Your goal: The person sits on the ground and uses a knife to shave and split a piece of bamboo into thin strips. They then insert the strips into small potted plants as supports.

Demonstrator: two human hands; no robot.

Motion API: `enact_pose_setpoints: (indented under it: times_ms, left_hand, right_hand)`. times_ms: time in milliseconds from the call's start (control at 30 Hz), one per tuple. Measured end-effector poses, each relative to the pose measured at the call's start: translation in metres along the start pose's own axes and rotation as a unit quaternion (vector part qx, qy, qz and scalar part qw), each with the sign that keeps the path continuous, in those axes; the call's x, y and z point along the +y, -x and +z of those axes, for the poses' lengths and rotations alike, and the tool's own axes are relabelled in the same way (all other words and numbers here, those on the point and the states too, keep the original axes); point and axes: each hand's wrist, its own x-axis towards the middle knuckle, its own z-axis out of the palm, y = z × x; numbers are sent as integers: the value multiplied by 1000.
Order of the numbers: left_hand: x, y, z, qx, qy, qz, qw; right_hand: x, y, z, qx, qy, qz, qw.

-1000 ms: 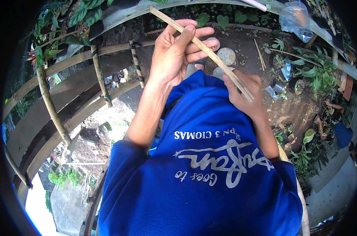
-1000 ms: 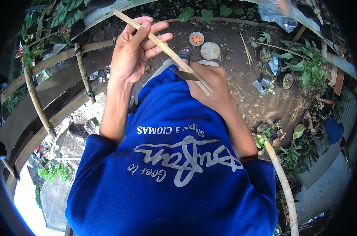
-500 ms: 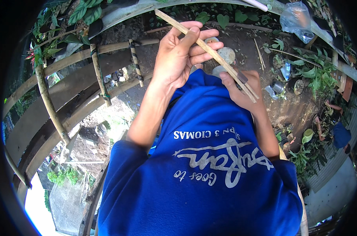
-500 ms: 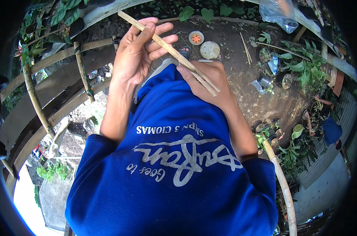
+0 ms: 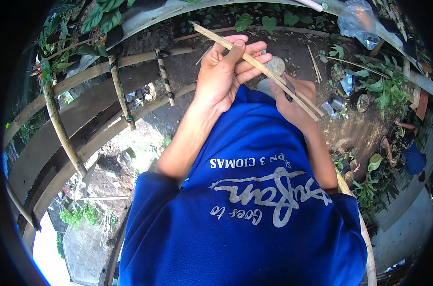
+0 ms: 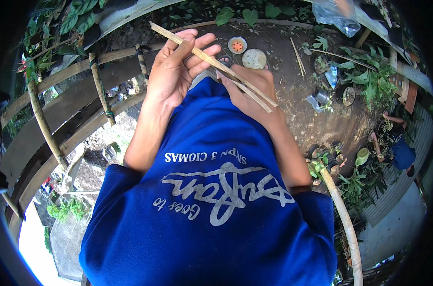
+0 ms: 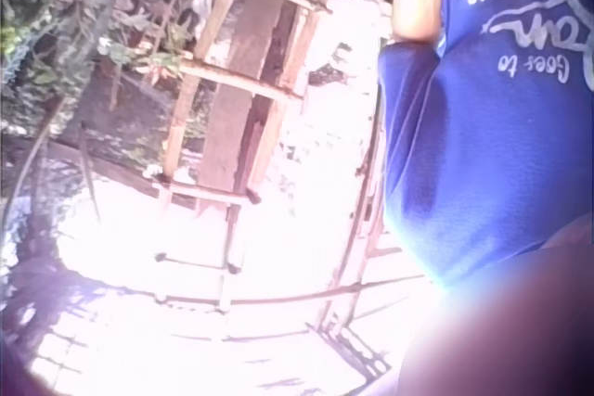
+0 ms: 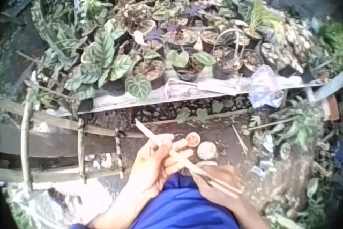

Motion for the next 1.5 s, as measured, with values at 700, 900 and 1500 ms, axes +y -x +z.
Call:
enact_pose_setpoints:
  times_ms: [700,900,1500]
  left_hand:
    - [-6,-6,0,-104,2,32,994]
    - [-13,1,4,-89,-5,-11,996]
    - [-18,-2,9,-115,14,-5,993]
  right_hand:
    - [-5,-6,6,-44,-51,81,994]
    - [0,-11,16,-1,-71,44,996]
    - [-13,-5,12,45,-34,53,997]
